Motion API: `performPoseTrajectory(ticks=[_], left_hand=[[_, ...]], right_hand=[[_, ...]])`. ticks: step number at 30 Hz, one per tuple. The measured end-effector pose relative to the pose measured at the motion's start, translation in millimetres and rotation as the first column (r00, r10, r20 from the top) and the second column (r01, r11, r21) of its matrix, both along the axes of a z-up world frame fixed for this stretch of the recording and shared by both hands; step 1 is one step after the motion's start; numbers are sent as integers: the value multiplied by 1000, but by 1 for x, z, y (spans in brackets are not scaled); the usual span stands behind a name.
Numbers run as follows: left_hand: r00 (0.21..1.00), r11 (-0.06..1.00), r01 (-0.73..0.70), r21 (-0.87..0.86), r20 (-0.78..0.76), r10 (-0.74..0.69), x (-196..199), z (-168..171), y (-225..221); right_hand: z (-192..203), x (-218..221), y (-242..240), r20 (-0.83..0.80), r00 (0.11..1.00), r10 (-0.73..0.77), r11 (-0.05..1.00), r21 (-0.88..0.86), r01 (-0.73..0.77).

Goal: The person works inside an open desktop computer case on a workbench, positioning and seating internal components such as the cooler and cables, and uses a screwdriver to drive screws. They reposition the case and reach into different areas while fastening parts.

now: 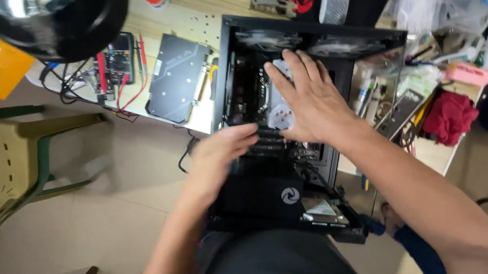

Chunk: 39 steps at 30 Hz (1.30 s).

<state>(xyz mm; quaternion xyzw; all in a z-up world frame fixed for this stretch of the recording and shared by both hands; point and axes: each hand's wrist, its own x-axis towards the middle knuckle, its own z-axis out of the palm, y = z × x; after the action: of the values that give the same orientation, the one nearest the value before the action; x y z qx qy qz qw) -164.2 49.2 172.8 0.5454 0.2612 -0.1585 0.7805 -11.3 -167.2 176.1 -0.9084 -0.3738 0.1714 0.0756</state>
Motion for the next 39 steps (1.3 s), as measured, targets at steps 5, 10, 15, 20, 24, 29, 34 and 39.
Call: performPoseTrajectory(ticks=[5,10,15,20,24,29,34,39], left_hand=[[954,924,-273,267,198,225,-26,-48,83],[986,924,-166,345,46,160,-21,-75,73],[990,962,-104,253,-68,125,-10,-138,64],[975,995,-90,37,-200,95,11,-132,48],[967,992,-123,-30,-228,113,16,-118,46],[944,999,-36,-1,-328,33,36,-65,36],[970,998,-58,31,-235,63,22,-99,41],[990,993,-20,115,-140,36,16,-114,40]], right_hand=[[-15,3,-2,57,998,11,996,88,-16],[-9,4,0,36,999,10,994,104,-14],[-8,5,4,38,999,23,993,111,-27],[3,9,7,17,1000,-7,996,94,5],[4,8,9,20,1000,-23,996,90,21],[-2,7,8,37,999,-28,994,107,24],[0,8,5,32,999,-23,992,127,19],[2,8,13,43,999,-6,994,113,1]])
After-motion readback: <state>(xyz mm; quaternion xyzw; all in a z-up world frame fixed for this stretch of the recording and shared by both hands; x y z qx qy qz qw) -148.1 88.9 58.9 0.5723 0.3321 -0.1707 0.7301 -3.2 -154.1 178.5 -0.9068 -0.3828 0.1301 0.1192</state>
